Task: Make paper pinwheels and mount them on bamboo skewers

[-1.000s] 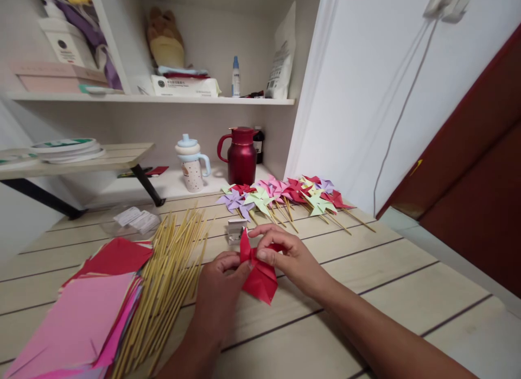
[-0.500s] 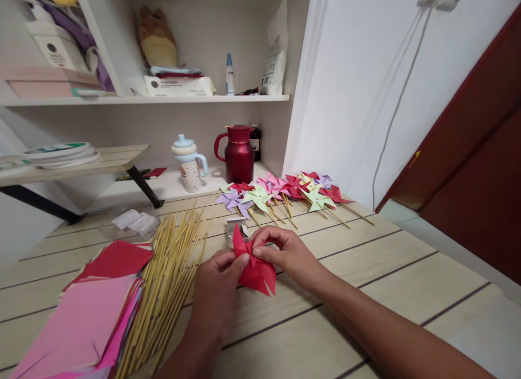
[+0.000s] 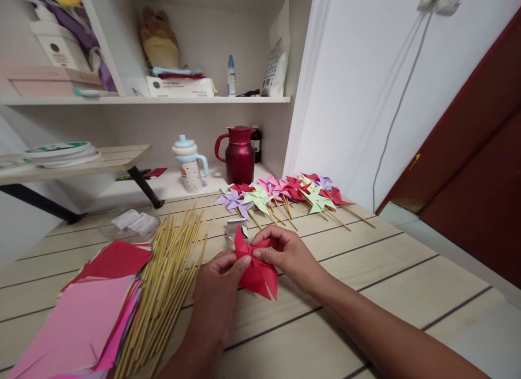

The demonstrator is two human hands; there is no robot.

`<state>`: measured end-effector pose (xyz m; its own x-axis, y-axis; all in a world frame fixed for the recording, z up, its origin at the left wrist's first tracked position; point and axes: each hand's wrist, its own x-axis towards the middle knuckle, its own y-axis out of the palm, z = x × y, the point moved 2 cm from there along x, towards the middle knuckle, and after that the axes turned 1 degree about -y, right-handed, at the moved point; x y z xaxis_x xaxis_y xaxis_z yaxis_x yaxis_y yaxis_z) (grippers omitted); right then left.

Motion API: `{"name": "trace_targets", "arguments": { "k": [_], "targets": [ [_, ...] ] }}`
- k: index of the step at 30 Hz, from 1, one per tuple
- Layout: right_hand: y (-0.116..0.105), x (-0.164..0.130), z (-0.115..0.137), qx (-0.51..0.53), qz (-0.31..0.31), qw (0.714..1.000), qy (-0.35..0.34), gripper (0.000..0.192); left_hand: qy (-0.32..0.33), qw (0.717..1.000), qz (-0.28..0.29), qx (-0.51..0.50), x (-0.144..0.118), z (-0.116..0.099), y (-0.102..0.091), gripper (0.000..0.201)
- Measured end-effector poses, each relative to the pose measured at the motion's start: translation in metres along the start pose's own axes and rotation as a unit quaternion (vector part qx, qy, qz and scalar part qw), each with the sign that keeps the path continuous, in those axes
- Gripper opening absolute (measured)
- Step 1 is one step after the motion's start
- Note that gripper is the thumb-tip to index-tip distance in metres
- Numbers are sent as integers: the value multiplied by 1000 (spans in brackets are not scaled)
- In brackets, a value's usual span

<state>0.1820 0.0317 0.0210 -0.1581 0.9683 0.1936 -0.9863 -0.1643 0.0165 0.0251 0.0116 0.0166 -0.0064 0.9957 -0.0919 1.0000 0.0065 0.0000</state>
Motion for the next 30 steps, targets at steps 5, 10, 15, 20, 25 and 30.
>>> {"name": "trace_targets", "arguments": {
  "k": [5, 10, 15, 20, 25, 30],
  "targets": [
    [0, 1, 0, -30, -1, 999, -30, 14, -14, 999, 0, -29, 0, 3, 1, 21],
    [0, 0, 3, -87, -3, 994, -71, 9, -24, 999, 6, -37, 0, 1, 1, 22],
    [0, 0, 4, -114, -7, 990, -88, 7, -33, 998, 7, -50, -1, -1, 3, 22],
    [2, -1, 3, -116, 0, 990, -85, 6, -37, 999, -2, -36, 0, 0, 3, 22],
    [-5, -3, 6, -138, -59, 978, -147, 22, -68, 987, -61, -136, 6, 4, -6, 26],
    [-11, -2, 5, -201, -59, 954, -215, 8, -55, 961, -89, -256, 10, 1, -16, 31]
  ]
}}
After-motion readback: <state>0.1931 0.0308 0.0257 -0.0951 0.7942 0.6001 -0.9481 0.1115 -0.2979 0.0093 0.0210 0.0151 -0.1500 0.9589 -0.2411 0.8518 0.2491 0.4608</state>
